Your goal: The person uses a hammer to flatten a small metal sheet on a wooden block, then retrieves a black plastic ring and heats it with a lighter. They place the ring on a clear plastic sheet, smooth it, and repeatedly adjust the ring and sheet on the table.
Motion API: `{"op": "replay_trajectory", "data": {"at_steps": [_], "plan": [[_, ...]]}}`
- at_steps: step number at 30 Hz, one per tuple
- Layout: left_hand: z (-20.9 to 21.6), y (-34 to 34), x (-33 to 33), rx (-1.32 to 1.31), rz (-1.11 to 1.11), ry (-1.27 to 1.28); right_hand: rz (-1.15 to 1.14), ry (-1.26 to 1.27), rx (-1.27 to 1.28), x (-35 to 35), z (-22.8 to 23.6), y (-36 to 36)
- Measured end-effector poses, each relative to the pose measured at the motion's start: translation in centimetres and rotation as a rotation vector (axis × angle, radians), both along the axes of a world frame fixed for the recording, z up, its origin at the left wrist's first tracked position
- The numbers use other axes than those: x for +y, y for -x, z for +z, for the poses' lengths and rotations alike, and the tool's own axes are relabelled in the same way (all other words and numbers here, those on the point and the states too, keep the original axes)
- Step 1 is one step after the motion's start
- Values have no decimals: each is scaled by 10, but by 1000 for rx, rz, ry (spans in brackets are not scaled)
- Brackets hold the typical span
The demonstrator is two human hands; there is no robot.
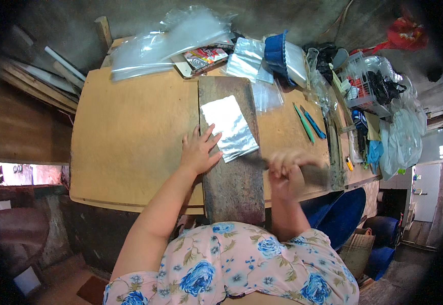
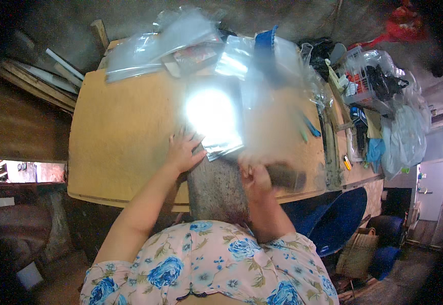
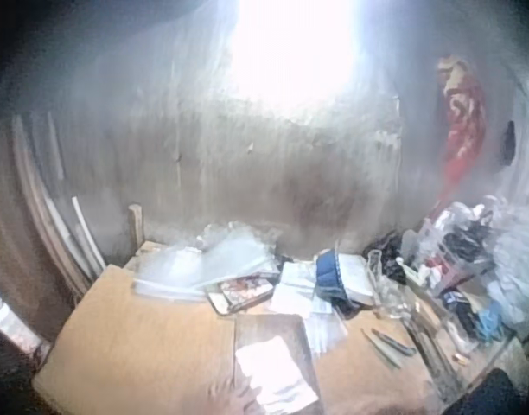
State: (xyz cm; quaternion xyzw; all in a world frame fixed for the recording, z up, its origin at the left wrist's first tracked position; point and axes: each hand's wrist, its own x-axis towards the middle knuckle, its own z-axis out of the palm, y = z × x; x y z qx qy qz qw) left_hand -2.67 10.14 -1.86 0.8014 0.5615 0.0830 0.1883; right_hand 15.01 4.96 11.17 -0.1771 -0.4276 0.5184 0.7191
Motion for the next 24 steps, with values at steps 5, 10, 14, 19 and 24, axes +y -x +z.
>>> {"op": "replay_trajectory", "data": {"at_steps": [5, 10, 14, 19, 24], "plan": [[-5, 0, 1, 1, -1, -62, -39, -69, -327, 9, 24, 8], [-4, 2, 1, -4, 5, -80, -21, -80, -435, 12, 14, 10], [-5, 1, 1, -24, 11, -66, -98, -69, -700, 12, -17, 6], [1, 1, 1, -28, -1, -66, -96, -110, -363, 4, -15, 18], [-5, 1, 4, -40, 15, -118, -21, -98, -275, 5, 22, 8]]}}
